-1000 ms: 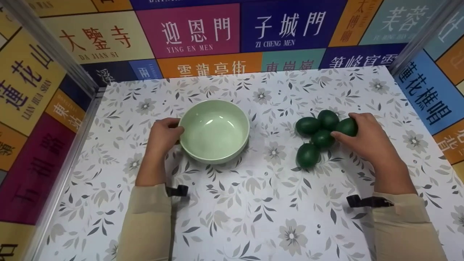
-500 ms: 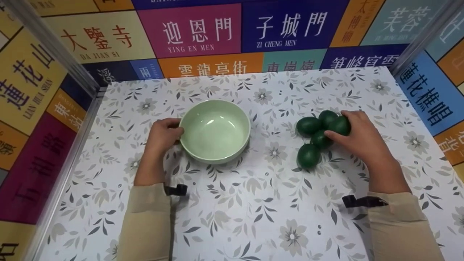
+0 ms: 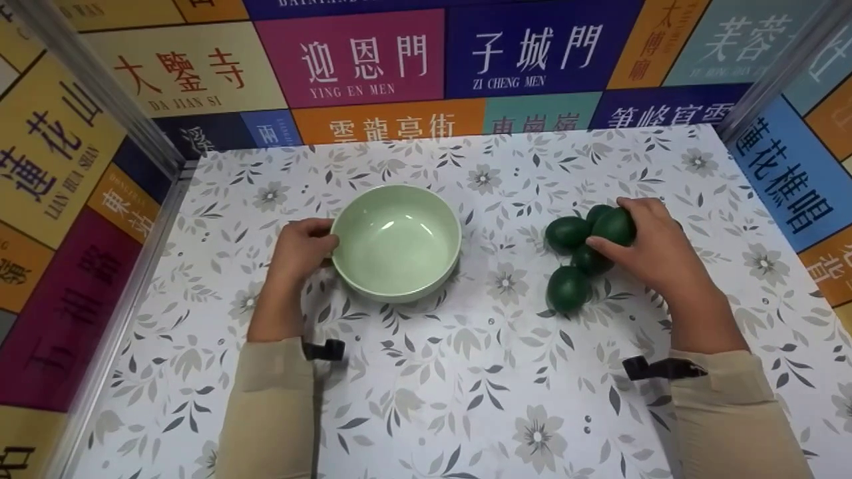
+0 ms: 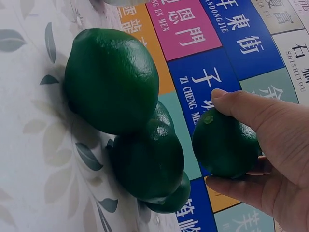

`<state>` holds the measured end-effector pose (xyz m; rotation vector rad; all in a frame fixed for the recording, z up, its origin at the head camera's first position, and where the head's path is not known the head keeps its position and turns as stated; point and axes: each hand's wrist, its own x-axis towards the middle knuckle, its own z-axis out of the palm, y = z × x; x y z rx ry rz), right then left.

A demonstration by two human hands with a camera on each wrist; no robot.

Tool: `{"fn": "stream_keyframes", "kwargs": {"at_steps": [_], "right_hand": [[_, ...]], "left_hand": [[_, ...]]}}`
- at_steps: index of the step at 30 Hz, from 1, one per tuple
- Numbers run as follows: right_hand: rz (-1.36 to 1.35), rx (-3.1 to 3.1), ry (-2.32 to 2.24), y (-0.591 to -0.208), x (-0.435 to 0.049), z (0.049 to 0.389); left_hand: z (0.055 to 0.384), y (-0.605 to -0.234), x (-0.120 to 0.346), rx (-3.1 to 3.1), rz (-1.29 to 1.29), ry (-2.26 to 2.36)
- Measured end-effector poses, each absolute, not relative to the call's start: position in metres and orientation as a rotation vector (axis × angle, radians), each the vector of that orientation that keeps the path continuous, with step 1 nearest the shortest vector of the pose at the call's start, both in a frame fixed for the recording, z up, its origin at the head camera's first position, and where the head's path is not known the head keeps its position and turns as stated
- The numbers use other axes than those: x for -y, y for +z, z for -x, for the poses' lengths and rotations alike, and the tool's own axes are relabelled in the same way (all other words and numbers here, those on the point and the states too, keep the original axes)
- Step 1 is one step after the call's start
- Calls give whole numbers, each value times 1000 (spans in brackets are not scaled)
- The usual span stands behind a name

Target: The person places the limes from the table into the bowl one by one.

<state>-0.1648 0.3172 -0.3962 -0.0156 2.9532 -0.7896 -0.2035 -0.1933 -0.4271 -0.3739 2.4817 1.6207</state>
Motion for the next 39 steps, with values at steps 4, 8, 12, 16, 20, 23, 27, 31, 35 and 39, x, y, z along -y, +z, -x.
{"fn": "stream_keyframes", "kwargs": {"at_steps": [4,8,12,16,20,23,27,31,35,39], "right_hand": [[28,-2961,-775,-394,-313,167],[39,-2960,-772,-391,-309,168],[55,-2955,-786,-389,-304,168],[81,-2958,-802,-388,-298,169],[107,-2958,-807,-386,-291,168],[134,-2966,-825,-384,-285,166],[174,-2985,-849,-382,-277,165],[211,-2994,-853,-382,-272,167],[227,-2984,-860,-383,-266,168],[236,-2979,-870,-384,-261,168]], "left_hand": [[204,-427,193,-2487,379,1608],[204,-428,192,-2490,390,1608],[204,-429,192,-2487,395,1606],[204,-428,192,-2492,402,1593],[205,-427,191,-2491,402,1598],[204,-427,191,-2490,397,1605],[203,-426,192,-2480,384,1628],[203,-427,192,-2452,382,1659],[204,-428,192,-2441,401,1662],[204,-428,191,-2454,423,1635]]}}
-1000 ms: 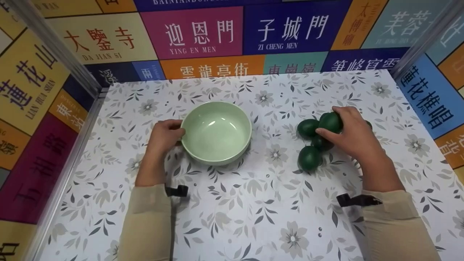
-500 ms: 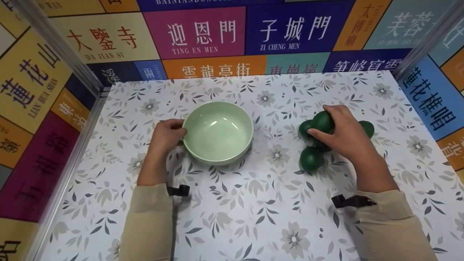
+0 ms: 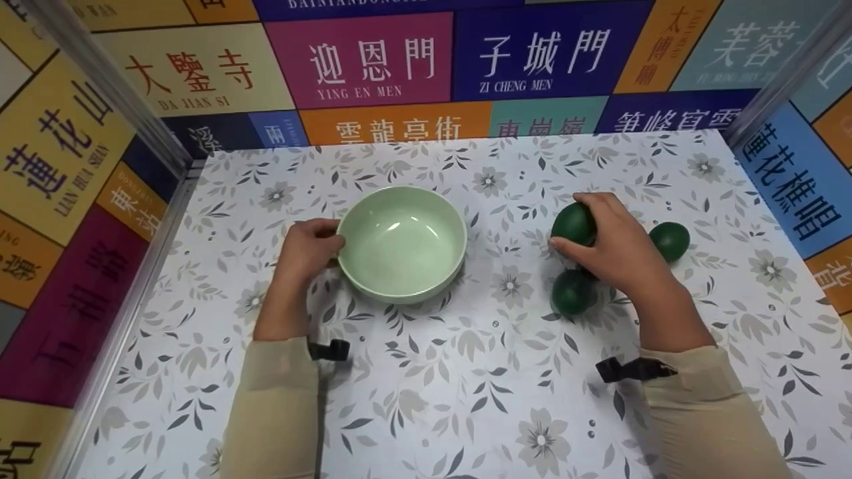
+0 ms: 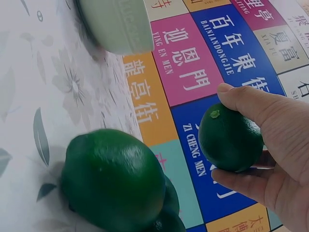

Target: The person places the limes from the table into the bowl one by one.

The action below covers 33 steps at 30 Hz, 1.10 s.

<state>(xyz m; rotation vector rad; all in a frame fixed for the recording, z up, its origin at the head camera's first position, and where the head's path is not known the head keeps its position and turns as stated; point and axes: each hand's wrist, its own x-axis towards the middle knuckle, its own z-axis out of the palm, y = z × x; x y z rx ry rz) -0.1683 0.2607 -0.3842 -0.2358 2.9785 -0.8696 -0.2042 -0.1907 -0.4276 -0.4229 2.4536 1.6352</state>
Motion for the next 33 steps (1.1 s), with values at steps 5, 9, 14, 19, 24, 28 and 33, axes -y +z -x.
{"fn": "stream_keyframes", "kwargs": {"at_steps": [5,9,14,19,24,28,33], "right_hand": [[260,-2990,-888,-383,-253,169],[269,-3006,-903,-382,-248,169],[258,-2999,-921,-380,-241,169],[283,-3007,-932,-379,-235,169],[329,-3008,-962,-378,-228,168],[334,-3004,-968,-377,-224,168],[335,-3010,-964,-376,-219,169]], "left_hand": [[203,-426,190,-2477,430,1604],[202,-426,191,-2483,424,1603],[204,-429,191,-2491,407,1602],[203,-428,192,-2485,385,1617],[203,-426,191,-2483,385,1621],[203,-427,191,-2493,385,1622],[203,-427,191,-2489,391,1633]]}}
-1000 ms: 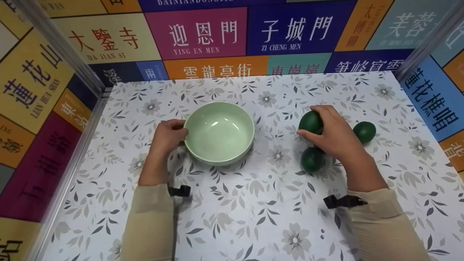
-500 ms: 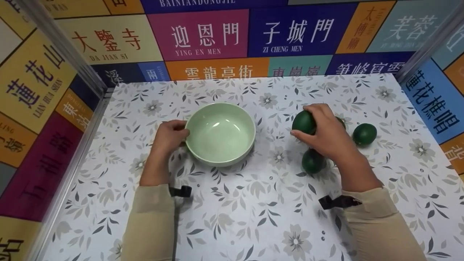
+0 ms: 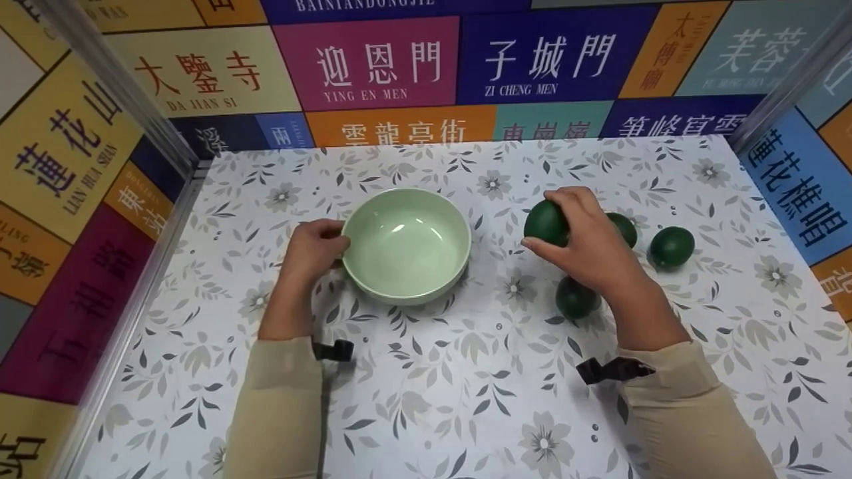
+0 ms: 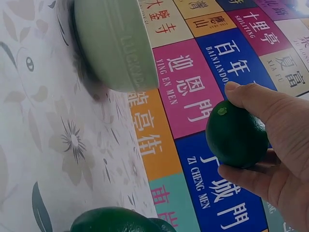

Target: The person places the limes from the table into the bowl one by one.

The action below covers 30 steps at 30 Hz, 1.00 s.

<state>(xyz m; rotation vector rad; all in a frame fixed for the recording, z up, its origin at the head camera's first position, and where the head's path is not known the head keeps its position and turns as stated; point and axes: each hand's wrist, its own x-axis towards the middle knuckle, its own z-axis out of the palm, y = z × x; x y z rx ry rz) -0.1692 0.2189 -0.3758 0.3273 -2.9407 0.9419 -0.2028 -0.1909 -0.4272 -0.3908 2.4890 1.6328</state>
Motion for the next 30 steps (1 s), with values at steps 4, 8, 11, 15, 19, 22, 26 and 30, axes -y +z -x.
{"fn": "stream_keyframes", "kwargs": {"at_steps": [4,8,11,15,19,22,26,30], "right_hand": [[-331,2935,938,-376,-215,170],[-387,2900,943,-378,-209,171],[-433,2869,948,-379,-205,172],[-462,2852,955,-379,-200,171],[-466,2847,953,-379,-194,171],[-475,2843,969,-379,-189,171],[-502,2844,1004,-380,-184,172],[-517,2844,1005,-383,-179,173]], "left_hand": [[204,-427,190,-2489,405,1628],[205,-427,189,-2497,420,1628],[205,-427,188,-2510,418,1633],[204,-428,187,-2531,400,1639],[203,-429,186,-2551,380,1637],[204,-429,185,-2556,388,1633],[204,-430,186,-2550,415,1634],[203,-429,186,-2541,423,1635]]}}
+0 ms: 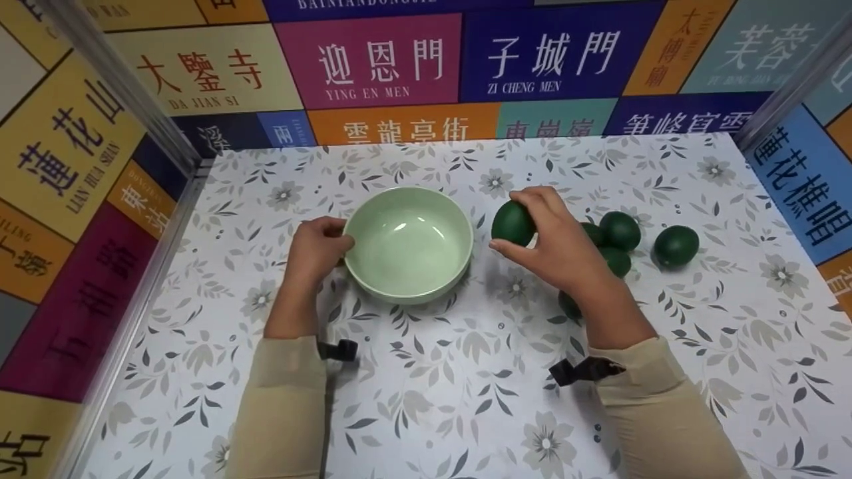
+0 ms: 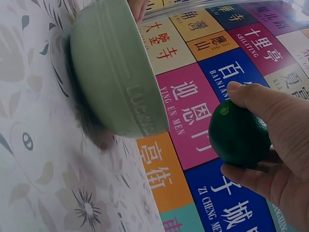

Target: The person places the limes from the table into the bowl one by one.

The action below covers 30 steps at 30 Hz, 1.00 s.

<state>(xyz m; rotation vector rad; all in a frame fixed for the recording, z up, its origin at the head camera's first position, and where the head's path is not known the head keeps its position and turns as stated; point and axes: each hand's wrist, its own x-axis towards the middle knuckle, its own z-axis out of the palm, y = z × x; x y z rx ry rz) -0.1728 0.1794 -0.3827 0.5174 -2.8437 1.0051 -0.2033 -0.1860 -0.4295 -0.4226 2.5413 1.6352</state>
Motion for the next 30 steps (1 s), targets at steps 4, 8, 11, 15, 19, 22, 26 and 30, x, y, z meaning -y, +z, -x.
{"fn": "stream_keyframes", "kwargs": {"at_steps": [4,8,11,15,19,22,26,30], "right_hand": [[-528,2840,1009,-384,-175,173],[-531,2847,1018,-383,-170,174],[-528,2851,1017,-384,-167,174],[-533,2856,1025,-385,-162,174],[-531,2869,1034,-386,-158,174],[-534,2871,1041,-388,-155,175],[-552,2864,1045,-390,-151,174],[-566,2854,1035,-395,-148,174]], "left_hand": [[203,-429,186,-2539,413,1630],[203,-428,187,-2546,408,1618],[203,-428,187,-2550,404,1613],[202,-429,188,-2543,395,1621],[202,-431,189,-2530,380,1642],[202,-431,190,-2529,378,1644],[203,-431,190,-2539,390,1624],[203,-431,190,-2551,407,1610]]}}
